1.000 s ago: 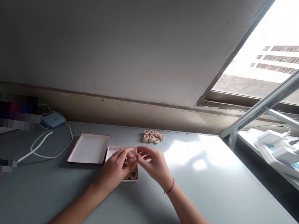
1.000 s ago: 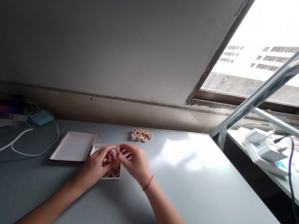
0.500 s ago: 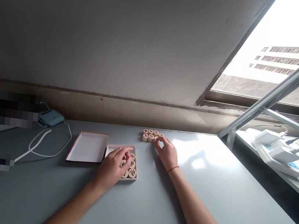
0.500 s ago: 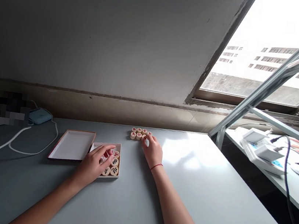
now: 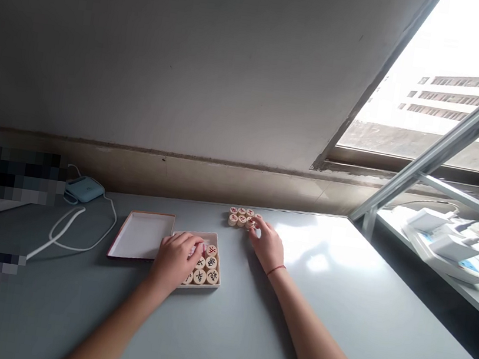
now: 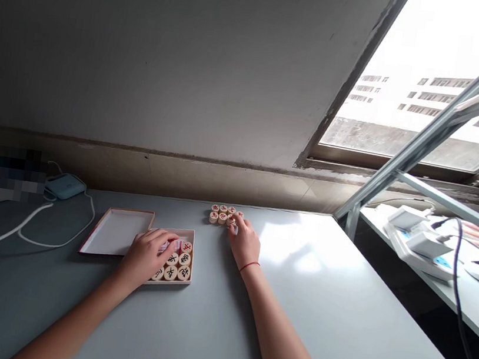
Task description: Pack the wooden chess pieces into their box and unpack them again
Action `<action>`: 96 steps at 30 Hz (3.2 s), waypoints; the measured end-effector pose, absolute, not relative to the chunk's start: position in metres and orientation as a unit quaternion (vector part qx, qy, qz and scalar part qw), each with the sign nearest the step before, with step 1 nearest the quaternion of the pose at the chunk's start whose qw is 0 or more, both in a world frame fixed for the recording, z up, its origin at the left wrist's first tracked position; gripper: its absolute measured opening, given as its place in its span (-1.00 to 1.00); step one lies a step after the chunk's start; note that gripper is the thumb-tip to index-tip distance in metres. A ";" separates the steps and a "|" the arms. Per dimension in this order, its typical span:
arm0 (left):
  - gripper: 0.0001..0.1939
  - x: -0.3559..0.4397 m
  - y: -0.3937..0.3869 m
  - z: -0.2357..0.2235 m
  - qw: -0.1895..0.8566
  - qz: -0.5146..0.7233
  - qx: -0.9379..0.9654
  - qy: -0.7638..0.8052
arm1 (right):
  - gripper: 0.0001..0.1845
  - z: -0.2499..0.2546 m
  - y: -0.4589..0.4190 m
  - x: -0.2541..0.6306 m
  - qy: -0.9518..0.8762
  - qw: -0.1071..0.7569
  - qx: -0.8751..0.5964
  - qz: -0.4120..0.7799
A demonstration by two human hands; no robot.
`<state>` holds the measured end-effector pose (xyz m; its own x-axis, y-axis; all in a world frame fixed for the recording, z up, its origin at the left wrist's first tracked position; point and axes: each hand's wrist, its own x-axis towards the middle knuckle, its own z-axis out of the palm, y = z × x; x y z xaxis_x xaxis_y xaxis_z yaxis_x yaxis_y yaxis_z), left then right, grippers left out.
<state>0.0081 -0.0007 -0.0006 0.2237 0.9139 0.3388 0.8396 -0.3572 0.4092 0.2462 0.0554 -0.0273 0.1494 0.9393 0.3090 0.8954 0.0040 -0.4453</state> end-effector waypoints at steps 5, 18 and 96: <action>-0.69 0.018 -0.001 0.008 0.057 0.170 0.786 0.591 | -0.70 -0.003 0.031 0.223 -0.682 0.301 -0.657 0.110; -0.70 0.031 -0.002 0.006 0.091 0.185 0.775 0.597 | -0.65 0.010 0.009 0.191 -0.740 0.259 -0.556 0.275; -0.76 0.015 -0.008 0.012 0.212 0.391 0.681 0.581 | -0.81 0.010 0.024 0.225 -0.806 0.314 -0.487 0.123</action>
<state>0.0148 -0.0083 0.0122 0.0175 0.9580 0.2863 0.6260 -0.2338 0.7440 0.2253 0.0239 0.0104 -0.3290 0.8620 0.3857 0.7080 0.4954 -0.5032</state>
